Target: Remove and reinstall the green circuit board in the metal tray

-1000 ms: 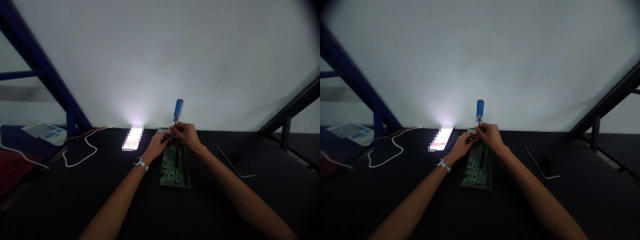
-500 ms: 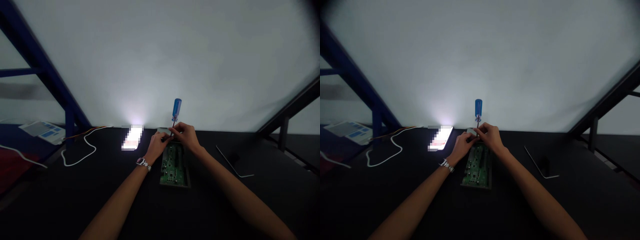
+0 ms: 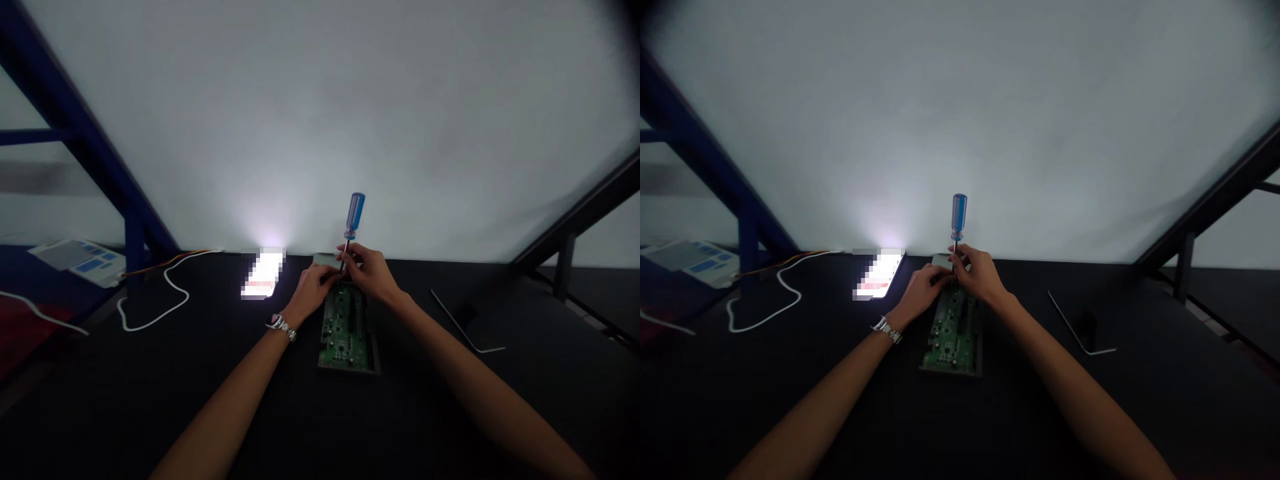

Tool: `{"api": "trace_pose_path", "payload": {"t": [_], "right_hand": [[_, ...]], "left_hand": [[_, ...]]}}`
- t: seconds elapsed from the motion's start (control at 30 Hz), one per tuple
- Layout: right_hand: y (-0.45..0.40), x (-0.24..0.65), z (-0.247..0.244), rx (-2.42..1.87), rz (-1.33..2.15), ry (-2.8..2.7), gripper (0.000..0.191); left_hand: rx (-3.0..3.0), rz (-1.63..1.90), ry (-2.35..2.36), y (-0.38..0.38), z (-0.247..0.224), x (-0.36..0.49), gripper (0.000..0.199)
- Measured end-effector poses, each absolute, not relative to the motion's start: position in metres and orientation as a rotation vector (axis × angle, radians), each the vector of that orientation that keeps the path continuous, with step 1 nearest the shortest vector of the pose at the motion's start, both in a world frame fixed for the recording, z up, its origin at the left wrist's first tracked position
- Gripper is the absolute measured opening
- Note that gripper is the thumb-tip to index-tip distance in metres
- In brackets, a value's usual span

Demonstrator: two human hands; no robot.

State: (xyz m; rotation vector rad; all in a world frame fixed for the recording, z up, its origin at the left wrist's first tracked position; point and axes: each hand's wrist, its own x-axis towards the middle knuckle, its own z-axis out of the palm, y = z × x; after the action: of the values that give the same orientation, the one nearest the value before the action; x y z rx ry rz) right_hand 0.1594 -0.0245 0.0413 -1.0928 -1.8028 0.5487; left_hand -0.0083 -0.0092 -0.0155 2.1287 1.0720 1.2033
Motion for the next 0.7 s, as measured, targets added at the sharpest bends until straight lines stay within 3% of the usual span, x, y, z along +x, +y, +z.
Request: {"api": "trace_pose_path", "payload": {"t": [0.33,0.53,0.7], "right_hand": [[-0.0236,0.1581,0.0483,-1.077,0.641,-1.732,0.023],[-0.0242,0.162,0.0511,-1.005,0.872,-1.769,0.026],[-0.0213,0.1623,0.0466,-1.126,0.801,-1.641,0.029]], "left_hand": [[2.194,1.143,1.072,-0.0094,-0.0075,-0.0117,0.017],[2.206,1.067,1.029,-0.0086,-0.0079,-0.0127,0.019],[2.127,1.165,1.095,-0.0081,-0.0122,-0.0086,0.012]]}}
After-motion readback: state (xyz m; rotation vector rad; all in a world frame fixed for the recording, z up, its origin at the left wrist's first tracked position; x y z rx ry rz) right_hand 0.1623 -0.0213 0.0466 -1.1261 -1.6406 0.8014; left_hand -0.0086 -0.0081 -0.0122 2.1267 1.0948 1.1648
